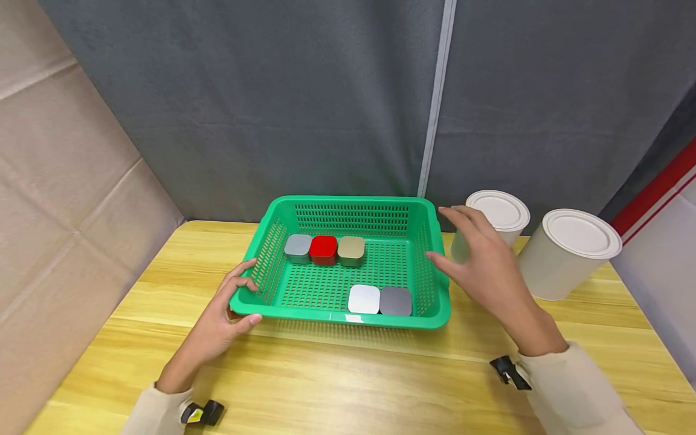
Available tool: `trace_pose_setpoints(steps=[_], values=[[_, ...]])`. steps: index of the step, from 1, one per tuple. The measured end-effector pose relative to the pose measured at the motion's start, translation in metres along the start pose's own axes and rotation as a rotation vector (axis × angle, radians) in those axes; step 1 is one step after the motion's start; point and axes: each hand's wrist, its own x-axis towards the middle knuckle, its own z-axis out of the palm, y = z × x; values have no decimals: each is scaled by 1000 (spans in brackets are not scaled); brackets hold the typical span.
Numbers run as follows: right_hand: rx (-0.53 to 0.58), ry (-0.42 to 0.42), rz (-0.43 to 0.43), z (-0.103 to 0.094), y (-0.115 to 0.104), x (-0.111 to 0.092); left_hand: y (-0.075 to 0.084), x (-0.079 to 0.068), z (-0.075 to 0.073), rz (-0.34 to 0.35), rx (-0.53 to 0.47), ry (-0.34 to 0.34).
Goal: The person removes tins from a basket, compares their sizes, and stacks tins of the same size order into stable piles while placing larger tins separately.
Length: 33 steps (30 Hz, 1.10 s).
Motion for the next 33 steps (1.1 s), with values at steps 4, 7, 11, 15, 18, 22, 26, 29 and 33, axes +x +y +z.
trace_pose_setpoints(steps=[4, 7, 11, 15, 18, 22, 26, 29, 33], values=[[45, -49, -52, 3, -5, 7, 0, 0, -1, -1, -1, 2], [69, -88, -78, 6, -8, 11, 0, 0, -1, 0, 0, 3], [104, -148, -88, 8, -10, 17, -1, 0, -1, 2, 1, 4], [182, -237, -93, 12, -13, 20, -1, 0, 0, 0, -1, 3], [250, -306, -75, 16, -15, 23, -1, 0, 0, -2, -1, 3], [340, -400, -53, 23, -15, 28, -1, 0, 0, -5, 0, 3], [414, -488, -29, 34, -13, 31, -1, 0, 0, -8, 0, 2], [445, -530, -5, 42, -12, 34, -1, 0, 0, -9, -2, 0], [482, -570, 4, 51, -12, 37, 0, 0, -1, -10, -6, -2]])
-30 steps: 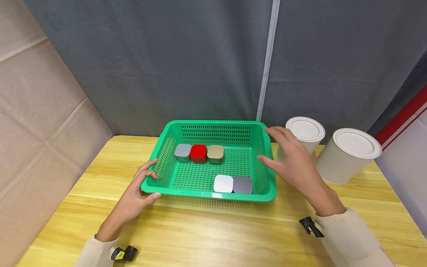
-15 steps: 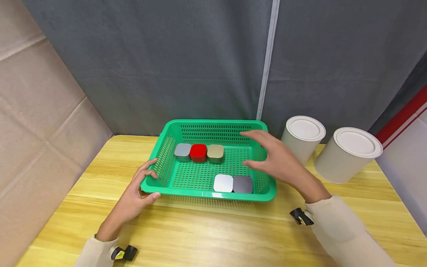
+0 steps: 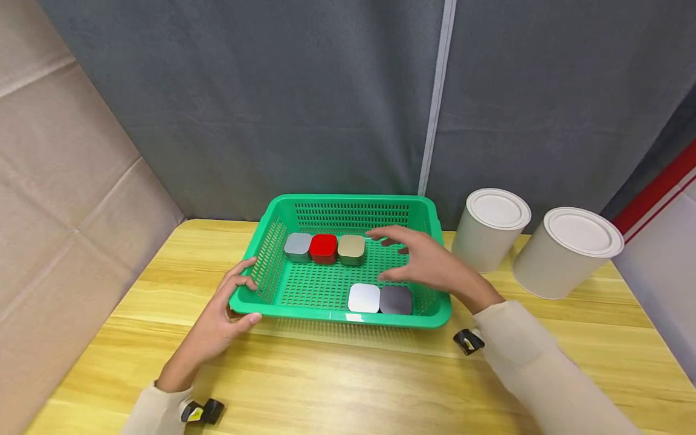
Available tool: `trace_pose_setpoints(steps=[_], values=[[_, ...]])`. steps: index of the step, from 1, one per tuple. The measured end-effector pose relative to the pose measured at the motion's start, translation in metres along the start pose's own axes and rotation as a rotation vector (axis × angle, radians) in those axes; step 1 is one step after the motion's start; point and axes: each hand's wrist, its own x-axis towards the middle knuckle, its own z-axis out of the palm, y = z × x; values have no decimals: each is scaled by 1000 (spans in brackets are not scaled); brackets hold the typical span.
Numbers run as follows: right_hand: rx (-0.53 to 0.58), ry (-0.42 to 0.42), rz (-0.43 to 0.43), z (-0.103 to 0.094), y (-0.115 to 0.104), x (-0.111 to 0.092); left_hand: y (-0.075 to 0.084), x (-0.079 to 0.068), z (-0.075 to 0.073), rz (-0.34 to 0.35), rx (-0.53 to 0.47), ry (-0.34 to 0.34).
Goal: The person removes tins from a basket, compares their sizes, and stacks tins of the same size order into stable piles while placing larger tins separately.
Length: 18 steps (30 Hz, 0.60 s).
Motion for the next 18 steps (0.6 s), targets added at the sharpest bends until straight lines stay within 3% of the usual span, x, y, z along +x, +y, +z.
trace_pose_setpoints(steps=[18], values=[[111, -242, 12, 20, 11, 22, -1, 1, 1, 2, -1, 6]])
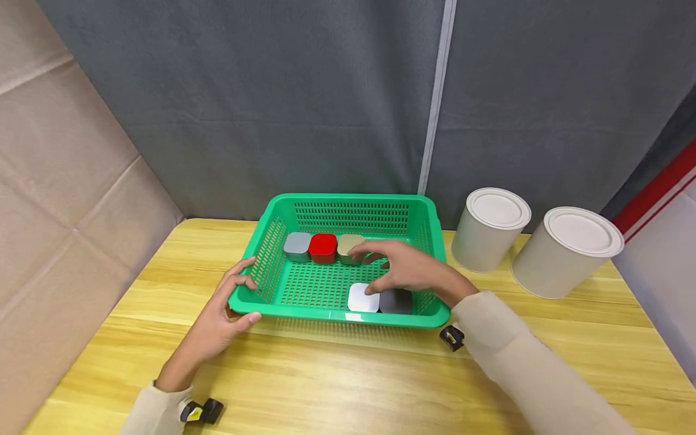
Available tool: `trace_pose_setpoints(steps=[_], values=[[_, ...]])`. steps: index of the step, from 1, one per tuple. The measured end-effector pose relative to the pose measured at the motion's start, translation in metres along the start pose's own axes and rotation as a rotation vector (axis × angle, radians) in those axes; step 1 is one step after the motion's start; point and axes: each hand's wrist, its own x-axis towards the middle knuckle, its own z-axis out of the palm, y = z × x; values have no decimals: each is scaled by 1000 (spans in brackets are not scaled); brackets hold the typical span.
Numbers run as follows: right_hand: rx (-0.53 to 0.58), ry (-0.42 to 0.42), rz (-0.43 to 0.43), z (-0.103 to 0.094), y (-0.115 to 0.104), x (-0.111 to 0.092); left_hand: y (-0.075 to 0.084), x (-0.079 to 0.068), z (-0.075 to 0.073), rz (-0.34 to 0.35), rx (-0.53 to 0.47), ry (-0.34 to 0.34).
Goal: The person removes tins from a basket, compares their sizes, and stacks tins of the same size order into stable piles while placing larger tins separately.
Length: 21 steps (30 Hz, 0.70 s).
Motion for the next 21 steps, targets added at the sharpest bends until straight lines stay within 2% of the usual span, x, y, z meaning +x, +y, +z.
trace_pose_setpoints(steps=[9, 21], values=[[-40, -60, 30, 9, 2, 5, 0, 0, 0, 4, -7, -3], [-42, -150, 55, 11, 4, 6, 0, -1, 0, -7, -11, -4]])
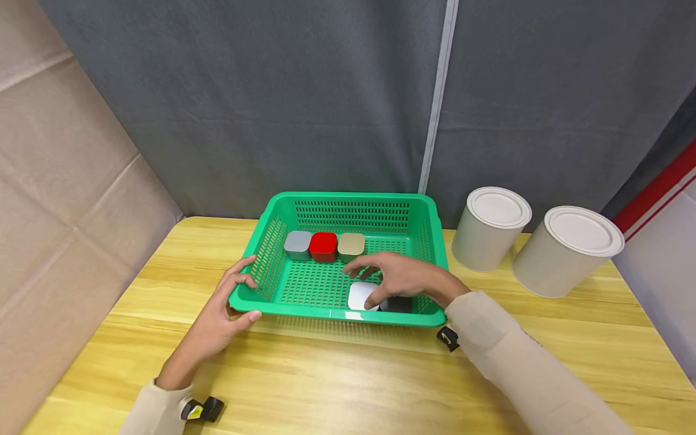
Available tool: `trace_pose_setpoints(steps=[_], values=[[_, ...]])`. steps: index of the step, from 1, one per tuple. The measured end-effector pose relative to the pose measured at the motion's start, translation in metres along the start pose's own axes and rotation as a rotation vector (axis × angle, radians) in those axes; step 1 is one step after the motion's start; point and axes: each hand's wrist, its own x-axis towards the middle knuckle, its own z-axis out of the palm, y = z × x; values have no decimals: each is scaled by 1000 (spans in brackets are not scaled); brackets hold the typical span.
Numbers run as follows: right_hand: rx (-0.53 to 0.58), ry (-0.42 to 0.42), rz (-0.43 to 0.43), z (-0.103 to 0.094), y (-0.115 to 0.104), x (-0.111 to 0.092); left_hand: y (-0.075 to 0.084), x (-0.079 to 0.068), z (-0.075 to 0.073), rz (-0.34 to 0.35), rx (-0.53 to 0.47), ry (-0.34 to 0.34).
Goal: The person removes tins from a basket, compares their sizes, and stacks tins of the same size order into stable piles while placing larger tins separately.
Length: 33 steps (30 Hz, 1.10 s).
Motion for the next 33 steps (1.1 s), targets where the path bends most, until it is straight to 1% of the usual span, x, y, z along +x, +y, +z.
trace_pose_setpoints(steps=[7, 11, 14, 19, 33], values=[[-1, -41, 5, 0, -1, 0, 0, 0, 0, 1, -6, -1], [-13, -57, 29, 1, 0, 0, -1, 0, 1, 2, -6, 1], [-37, -60, 46, 2, 0, 0, -1, 0, 1, 2, -3, 2], [-96, -67, 49, 3, 1, 2, 0, 1, 1, -3, -5, 3], [-142, -95, 116, 4, 1, 3, 1, 1, 0, -3, -21, 0]])
